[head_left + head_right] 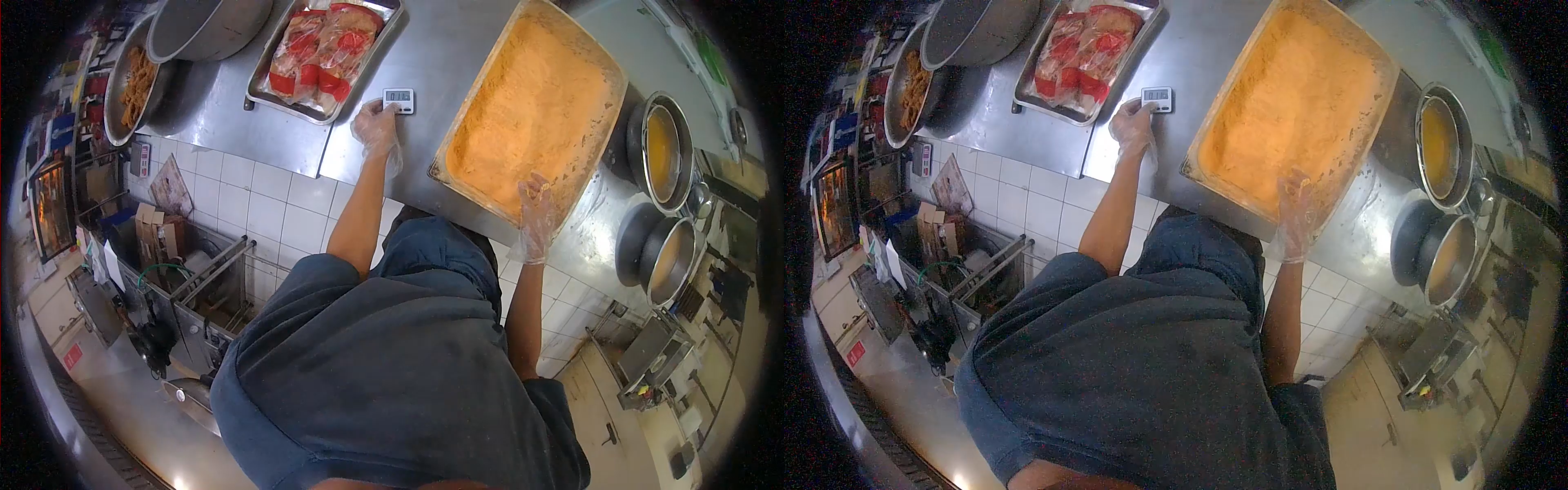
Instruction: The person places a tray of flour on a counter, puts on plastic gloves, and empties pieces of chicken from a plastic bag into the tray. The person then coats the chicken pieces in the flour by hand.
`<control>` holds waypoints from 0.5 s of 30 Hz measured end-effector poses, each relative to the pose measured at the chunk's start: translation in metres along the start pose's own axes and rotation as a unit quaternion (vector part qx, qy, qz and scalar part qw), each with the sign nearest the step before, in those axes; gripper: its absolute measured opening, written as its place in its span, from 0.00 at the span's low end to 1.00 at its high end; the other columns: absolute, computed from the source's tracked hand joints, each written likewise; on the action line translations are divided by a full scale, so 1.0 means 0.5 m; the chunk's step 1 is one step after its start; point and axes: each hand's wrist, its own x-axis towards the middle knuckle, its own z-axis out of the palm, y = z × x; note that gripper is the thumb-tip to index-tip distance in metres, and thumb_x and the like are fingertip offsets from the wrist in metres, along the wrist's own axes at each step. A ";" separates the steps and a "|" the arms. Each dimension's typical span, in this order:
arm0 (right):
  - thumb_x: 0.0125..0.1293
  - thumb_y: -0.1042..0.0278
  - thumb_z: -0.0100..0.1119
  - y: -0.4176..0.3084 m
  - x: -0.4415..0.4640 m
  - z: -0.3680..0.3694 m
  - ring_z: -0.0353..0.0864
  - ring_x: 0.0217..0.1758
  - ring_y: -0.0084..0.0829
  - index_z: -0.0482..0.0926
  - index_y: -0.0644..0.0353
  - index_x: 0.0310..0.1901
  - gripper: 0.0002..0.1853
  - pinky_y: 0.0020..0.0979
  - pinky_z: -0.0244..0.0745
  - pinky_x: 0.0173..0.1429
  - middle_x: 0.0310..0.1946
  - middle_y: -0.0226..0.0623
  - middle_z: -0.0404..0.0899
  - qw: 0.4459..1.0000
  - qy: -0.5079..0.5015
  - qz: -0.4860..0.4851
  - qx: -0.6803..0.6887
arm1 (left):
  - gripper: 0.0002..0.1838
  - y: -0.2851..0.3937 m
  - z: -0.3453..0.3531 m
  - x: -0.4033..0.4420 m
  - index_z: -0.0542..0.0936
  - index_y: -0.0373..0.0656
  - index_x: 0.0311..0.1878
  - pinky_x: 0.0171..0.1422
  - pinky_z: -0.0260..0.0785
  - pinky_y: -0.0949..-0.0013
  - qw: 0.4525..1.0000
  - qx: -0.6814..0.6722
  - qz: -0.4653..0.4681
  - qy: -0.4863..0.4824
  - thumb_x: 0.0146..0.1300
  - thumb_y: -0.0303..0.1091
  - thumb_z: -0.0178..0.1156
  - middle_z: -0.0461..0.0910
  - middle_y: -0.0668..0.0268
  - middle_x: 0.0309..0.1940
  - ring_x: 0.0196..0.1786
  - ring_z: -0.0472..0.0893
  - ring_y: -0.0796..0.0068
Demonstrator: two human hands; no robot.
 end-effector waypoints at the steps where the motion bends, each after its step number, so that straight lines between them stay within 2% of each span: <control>1: 0.71 0.55 0.64 0.002 0.000 0.000 0.80 0.52 0.34 0.77 0.57 0.62 0.23 0.37 0.73 0.58 0.49 0.39 0.82 1.000 0.002 -0.012 -0.005 | 0.30 0.022 -0.003 -0.012 0.85 0.33 0.50 0.49 0.78 0.65 0.998 0.057 0.016 0.010 0.48 0.44 0.77 0.88 0.56 0.36 0.38 0.87 0.64; 3: 0.71 0.54 0.65 0.008 0.000 0.000 0.80 0.53 0.33 0.77 0.58 0.63 0.24 0.37 0.73 0.59 0.49 0.40 0.82 0.999 0.005 -0.038 -0.015 | 0.36 0.067 0.003 -0.040 0.82 0.33 0.54 0.52 0.78 0.61 0.984 0.171 0.048 0.031 0.46 0.49 0.78 0.87 0.54 0.40 0.43 0.86 0.59; 6: 0.71 0.54 0.65 -0.005 -0.002 -0.003 0.79 0.53 0.31 0.76 0.59 0.63 0.24 0.34 0.73 0.60 0.49 0.39 0.82 0.999 -0.005 -0.037 -0.006 | 0.39 0.086 0.039 -0.058 0.78 0.35 0.54 0.57 0.76 0.55 0.914 0.371 0.154 0.058 0.43 0.52 0.78 0.83 0.51 0.45 0.51 0.82 0.52; 9: 0.71 0.56 0.65 0.030 0.009 0.011 0.78 0.53 0.29 0.77 0.60 0.62 0.23 0.32 0.72 0.60 0.50 0.39 0.82 0.996 0.007 -0.066 0.055 | 0.39 0.073 0.061 -0.045 0.80 0.37 0.49 0.57 0.77 0.55 0.913 0.380 0.130 0.069 0.40 0.58 0.77 0.82 0.52 0.42 0.49 0.82 0.53; 12: 0.71 0.59 0.67 0.005 0.004 0.000 0.78 0.51 0.26 0.78 0.60 0.60 0.21 0.32 0.73 0.57 0.47 0.37 0.82 0.999 -0.003 0.031 0.023 | 0.40 0.054 0.050 -0.034 0.80 0.37 0.49 0.59 0.76 0.57 0.919 0.357 0.157 0.061 0.37 0.58 0.78 0.83 0.51 0.43 0.50 0.82 0.54; 13: 0.70 0.59 0.67 0.007 0.003 0.003 0.79 0.50 0.27 0.78 0.60 0.59 0.21 0.32 0.73 0.56 0.45 0.37 0.82 0.999 0.010 0.010 0.042 | 0.39 0.063 0.031 -0.045 0.81 0.38 0.49 0.60 0.74 0.56 0.918 0.363 0.154 0.049 0.39 0.58 0.77 0.83 0.52 0.44 0.50 0.82 0.54; 15: 0.69 0.59 0.68 0.032 0.007 0.009 0.80 0.47 0.30 0.79 0.60 0.57 0.20 0.33 0.74 0.54 0.43 0.38 0.82 0.997 0.051 -0.036 0.047 | 0.36 0.043 -0.011 -0.072 0.80 0.37 0.49 0.58 0.73 0.53 0.924 0.333 0.179 0.050 0.39 0.50 0.77 0.81 0.52 0.43 0.51 0.79 0.51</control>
